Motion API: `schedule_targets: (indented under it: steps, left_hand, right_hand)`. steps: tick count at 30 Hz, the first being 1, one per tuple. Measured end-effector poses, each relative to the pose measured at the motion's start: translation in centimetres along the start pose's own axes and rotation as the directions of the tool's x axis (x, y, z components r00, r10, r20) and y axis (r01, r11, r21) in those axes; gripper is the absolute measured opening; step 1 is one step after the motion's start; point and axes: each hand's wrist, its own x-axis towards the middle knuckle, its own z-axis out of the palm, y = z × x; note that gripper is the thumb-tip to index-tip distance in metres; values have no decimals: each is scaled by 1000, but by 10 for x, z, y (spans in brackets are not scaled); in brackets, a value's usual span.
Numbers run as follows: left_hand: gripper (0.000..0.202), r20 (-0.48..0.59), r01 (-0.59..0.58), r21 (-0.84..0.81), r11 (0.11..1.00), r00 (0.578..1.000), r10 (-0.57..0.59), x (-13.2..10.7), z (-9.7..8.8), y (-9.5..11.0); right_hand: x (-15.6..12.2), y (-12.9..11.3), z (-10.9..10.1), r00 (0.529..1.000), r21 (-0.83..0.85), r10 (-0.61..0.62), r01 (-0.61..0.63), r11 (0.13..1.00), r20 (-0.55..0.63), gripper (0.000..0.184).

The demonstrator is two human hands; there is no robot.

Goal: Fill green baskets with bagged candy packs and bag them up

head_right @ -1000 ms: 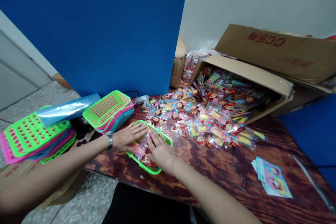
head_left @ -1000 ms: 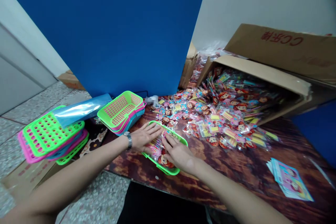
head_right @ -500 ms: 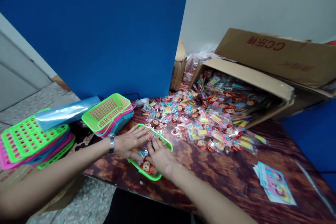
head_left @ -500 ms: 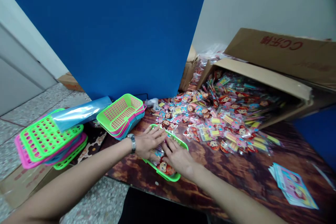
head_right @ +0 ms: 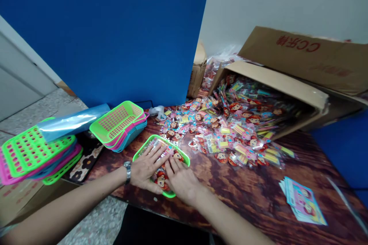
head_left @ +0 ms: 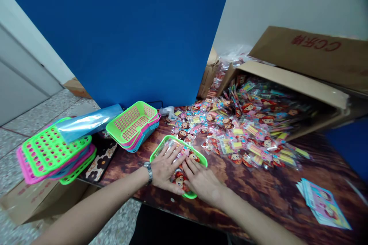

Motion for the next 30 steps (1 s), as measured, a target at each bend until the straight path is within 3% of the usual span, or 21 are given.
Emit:
schedule_targets:
  steps: [4,7,9,11,13,17,21,23,25,27,28,30]
  left_hand:
    - [128,44,-25,37,999,999,23,0,0,0]
    - [128,72,-5,94,996,997,-2,2,5,1]
    - [124,67,17,132,991,997,-26,3,8,2]
    - [120,59,41,150,988,997,-50,3,9,4]
    - [119,75,58,143,988,995,-69,0,7,5]
    - [123,123,11,116,993,992,-25,-16,-1,-1]
    - [117,144,-81,127,989,988,62,-34,-14,-19]
    - [113,165,-94,166,982,984,66,-40,-19,-28]
    - [111,168,-102,228,968,984,64,-44,-23,-33]
    - [111,158,-99,298,949,986,53,-47,-26,-34]
    - [112,154,-94,331,939,987,45,-48,-28,-33]
    - [116,160,-88,384,919,987,28,-50,-31,-31]
  right_hand:
    - [-2,5,-15,998,73,-58,59,996,-15,56]
    - [-4,19,-26,980,97,-105,122,988,-166,42]
    - [-3,33,-24,938,105,13,25,994,-348,39]
    - [0,45,-14,874,176,177,-107,978,-452,43]
    - [3,49,1,867,321,277,-146,936,-414,47]
    - [4,30,27,906,591,292,-59,804,-307,47]
    - [8,-5,33,885,651,353,-79,755,-303,50]
    - [11,-11,30,898,648,350,-101,755,-268,53]
    - [14,-2,24,942,620,229,-31,784,-243,52]
    - [18,22,15,965,555,122,30,831,-234,48]
    - [20,38,10,965,504,122,12,863,-231,46]
    - [29,72,-3,930,369,274,-172,914,-245,48]
